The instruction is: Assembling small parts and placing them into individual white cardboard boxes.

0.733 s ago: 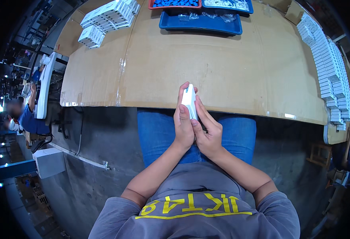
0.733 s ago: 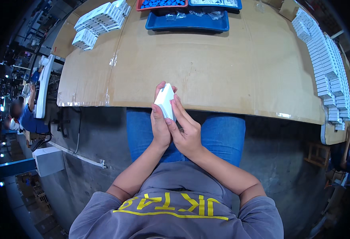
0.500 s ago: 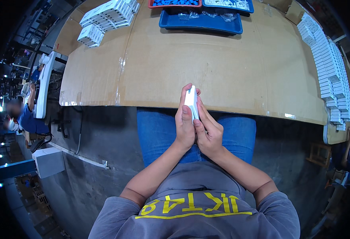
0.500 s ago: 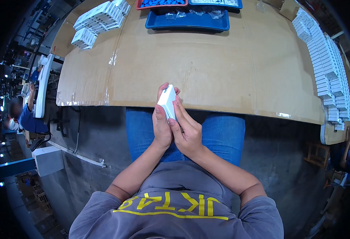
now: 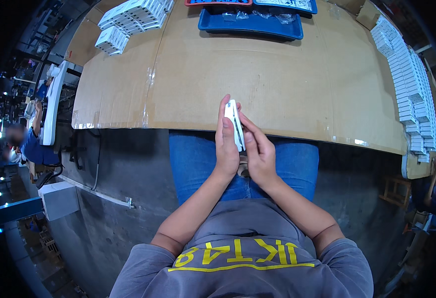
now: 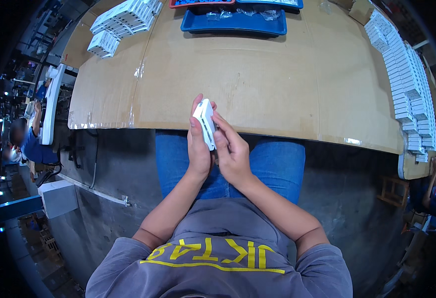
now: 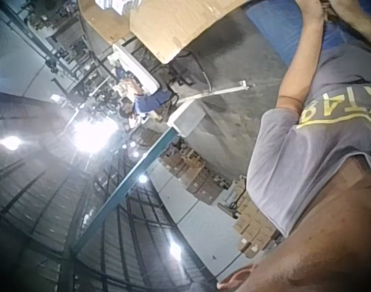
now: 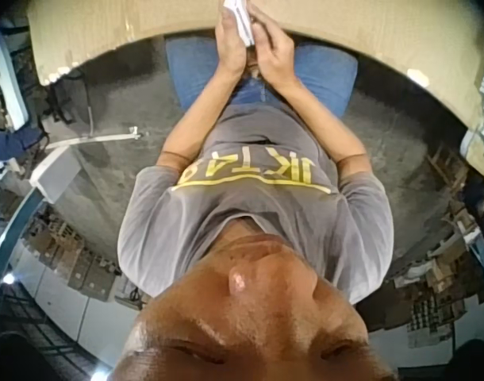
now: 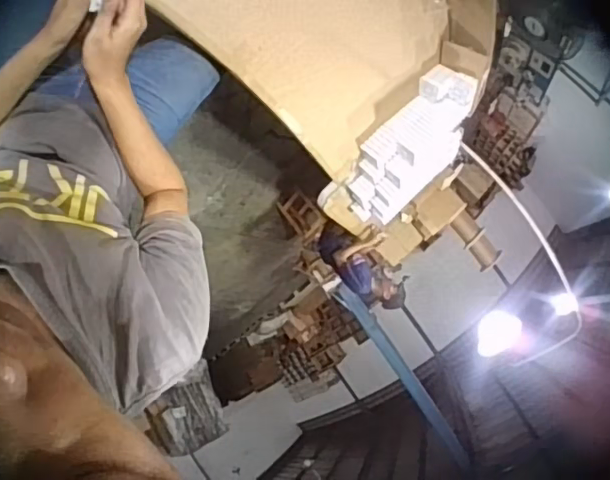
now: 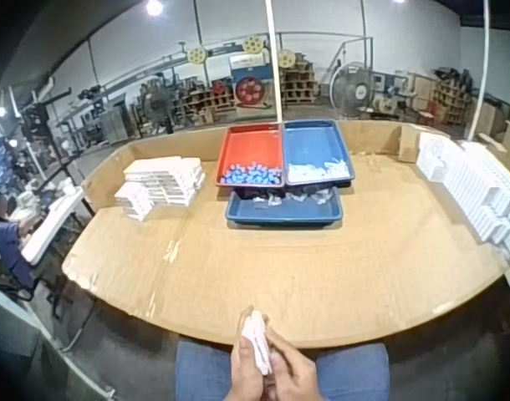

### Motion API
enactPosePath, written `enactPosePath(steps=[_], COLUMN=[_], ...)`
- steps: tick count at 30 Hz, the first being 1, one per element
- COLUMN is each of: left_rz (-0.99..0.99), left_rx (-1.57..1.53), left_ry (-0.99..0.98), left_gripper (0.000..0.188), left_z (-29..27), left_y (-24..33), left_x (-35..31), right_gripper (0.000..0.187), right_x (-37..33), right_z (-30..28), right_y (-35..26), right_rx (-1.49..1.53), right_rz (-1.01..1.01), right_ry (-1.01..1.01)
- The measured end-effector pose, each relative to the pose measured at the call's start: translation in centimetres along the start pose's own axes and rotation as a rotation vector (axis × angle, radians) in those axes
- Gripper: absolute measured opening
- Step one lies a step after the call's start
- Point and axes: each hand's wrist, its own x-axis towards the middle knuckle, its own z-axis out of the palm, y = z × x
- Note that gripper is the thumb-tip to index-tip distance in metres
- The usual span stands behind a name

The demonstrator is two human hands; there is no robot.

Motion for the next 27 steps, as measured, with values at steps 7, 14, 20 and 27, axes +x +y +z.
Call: enactPosePath(steps=[7,14,20,27], left_rz=[-0.145,0.125,0.259,0.45], left_rx=[0.025,0.318,0.454,0.431], left_ry=[0.018,-0.114,-0.232,-0.067], left_gripper=[0.077,0.093,0.107,0.106], left_z=[0.5,-0.8,-1.4,-2.0], left_y=[1.8,0.4,0.1,-1.9], left_x=[0.5,0.4,-0.1,-0.1], right_gripper=[0.037,0.044,0.051,0.057], right_x=[1.4,2.1,1.4,0.3], right_z=[-2.4,-2.8,-1.9,0.5], right_y=[1.3,-2.8,-2.3,-2.4], right_rx=[-0.031,0.422,0.298,0.332], right_rz=[0.109,0.637,0.458,0.358], right_ry=[-0.029,-0.029,-0.008,0.015])
